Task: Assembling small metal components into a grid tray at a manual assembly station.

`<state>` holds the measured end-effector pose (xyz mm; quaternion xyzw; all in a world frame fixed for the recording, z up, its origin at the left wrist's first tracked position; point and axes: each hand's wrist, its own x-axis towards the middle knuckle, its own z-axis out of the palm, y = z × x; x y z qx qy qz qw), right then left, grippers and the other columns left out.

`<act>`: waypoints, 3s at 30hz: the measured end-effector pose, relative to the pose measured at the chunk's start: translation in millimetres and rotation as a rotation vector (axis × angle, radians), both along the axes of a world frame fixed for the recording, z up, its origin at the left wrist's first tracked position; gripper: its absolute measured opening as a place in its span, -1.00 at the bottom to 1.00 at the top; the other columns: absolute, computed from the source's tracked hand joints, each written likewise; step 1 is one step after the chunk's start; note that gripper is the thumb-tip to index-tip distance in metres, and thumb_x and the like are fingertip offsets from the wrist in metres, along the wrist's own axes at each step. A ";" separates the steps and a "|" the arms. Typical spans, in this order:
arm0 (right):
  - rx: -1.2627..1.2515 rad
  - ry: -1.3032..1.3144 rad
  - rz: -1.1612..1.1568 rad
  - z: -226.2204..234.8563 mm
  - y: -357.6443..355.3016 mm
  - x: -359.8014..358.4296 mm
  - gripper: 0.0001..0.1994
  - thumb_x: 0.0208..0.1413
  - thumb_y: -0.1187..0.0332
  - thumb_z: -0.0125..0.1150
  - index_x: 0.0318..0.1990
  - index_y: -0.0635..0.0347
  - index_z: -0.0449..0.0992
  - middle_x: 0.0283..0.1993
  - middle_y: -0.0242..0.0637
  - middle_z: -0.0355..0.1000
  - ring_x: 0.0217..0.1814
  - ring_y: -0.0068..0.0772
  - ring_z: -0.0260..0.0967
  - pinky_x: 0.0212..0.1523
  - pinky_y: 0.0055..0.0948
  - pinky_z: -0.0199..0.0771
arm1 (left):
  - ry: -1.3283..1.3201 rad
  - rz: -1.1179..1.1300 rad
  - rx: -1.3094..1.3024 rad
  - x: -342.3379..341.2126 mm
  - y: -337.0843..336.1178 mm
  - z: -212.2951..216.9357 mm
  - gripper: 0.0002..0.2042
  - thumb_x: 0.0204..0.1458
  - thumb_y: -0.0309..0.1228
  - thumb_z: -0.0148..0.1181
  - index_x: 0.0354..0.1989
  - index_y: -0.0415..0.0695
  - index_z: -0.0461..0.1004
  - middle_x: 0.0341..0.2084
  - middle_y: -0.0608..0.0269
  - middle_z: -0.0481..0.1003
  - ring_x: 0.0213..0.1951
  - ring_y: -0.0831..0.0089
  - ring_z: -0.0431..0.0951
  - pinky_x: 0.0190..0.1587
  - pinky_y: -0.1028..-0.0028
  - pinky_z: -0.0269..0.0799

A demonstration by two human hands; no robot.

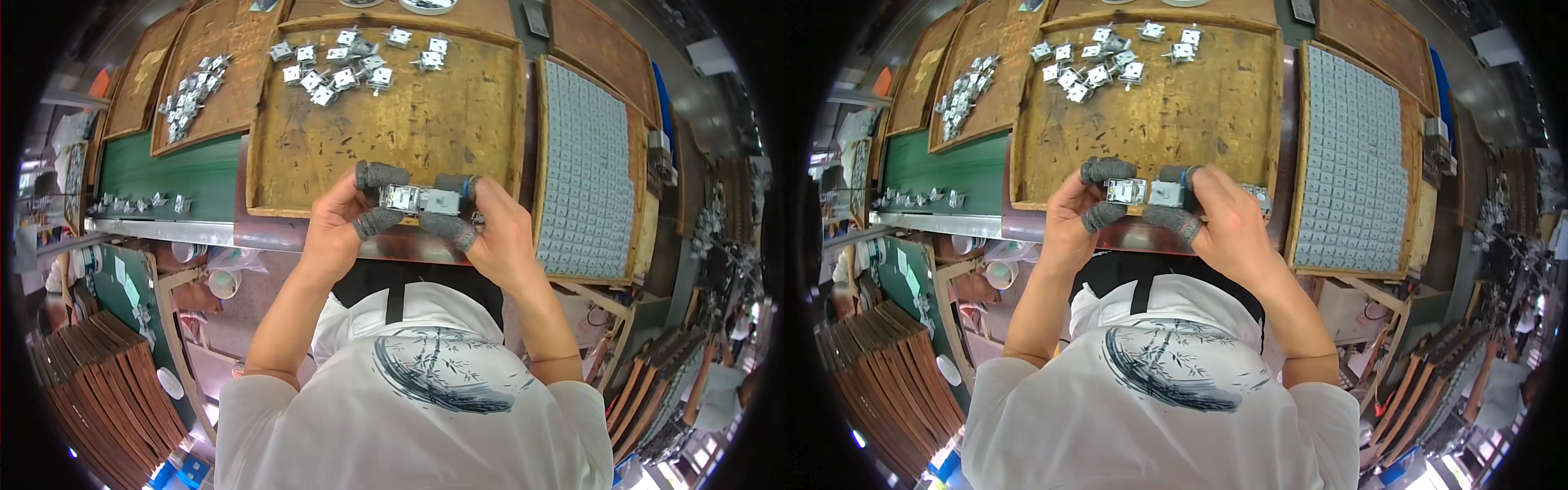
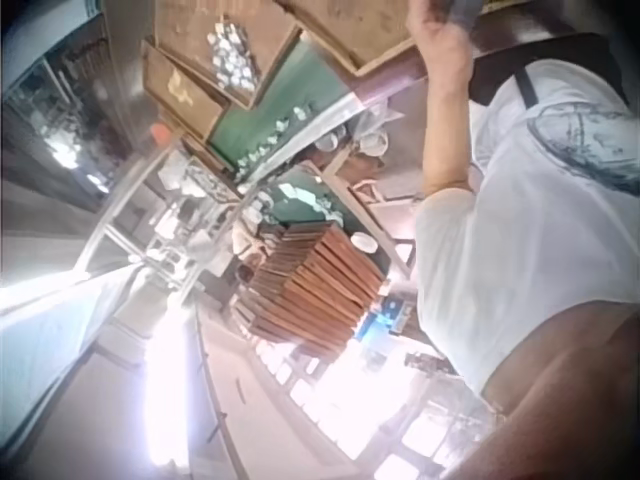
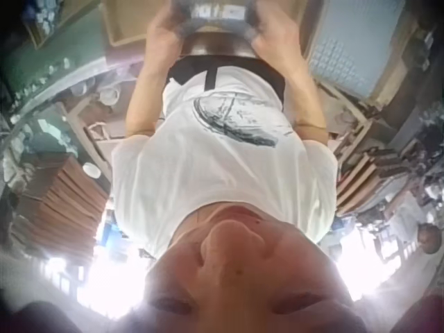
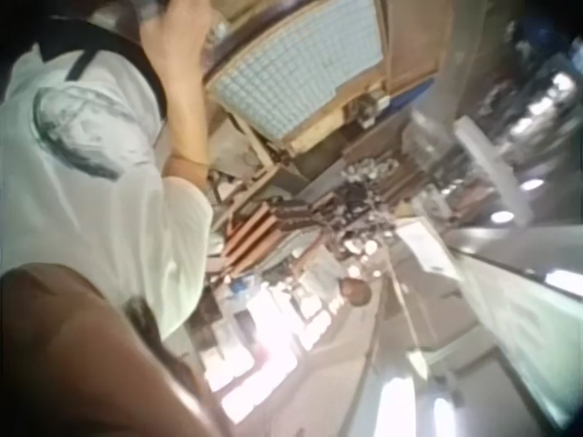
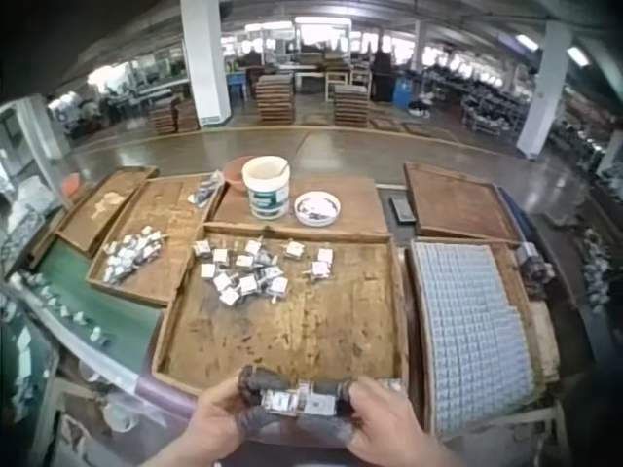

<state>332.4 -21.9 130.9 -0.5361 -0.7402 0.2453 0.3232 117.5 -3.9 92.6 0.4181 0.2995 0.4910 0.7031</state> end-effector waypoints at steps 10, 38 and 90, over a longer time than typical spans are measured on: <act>0.266 -0.175 -0.037 -30.9 -2.4 -1.9 -0.73 -0.24 0.57 0.30 -0.29 0.33 0.46 -0.31 -0.09 0.34 -0.30 0.02 0.39 -0.34 -0.18 0.42 | 0.210 0.051 0.016 40.7 -14.8 -13.5 -0.64 0.04 -0.74 0.08 0.06 -0.28 0.40 -0.09 0.31 0.33 -0.05 0.49 0.45 0.04 0.52 0.37; -0.328 0.303 -0.498 -57.0 14.5 164.2 -0.86 0.10 0.36 0.23 -0.32 0.27 0.55 -0.46 -0.42 0.43 -0.38 -0.62 0.36 -0.39 -0.51 0.35 | 0.999 -0.004 0.507 36.5 47.9 -45.0 -0.45 -0.27 -0.52 0.34 0.05 -0.14 0.48 -0.10 0.09 0.33 -0.05 0.17 0.36 -0.06 0.37 0.34; -0.259 0.919 -0.491 -70.6 -29.4 124.5 -0.72 0.16 0.46 0.20 0.01 0.33 0.46 -0.22 -0.29 0.50 -0.35 -0.47 0.47 -0.40 -0.51 0.50 | 1.087 0.612 0.267 -68.8 96.1 -89.0 -0.66 -0.15 -0.56 0.18 -0.12 -0.13 0.39 -0.11 -0.05 0.29 -0.08 -0.08 0.36 -0.06 0.15 0.36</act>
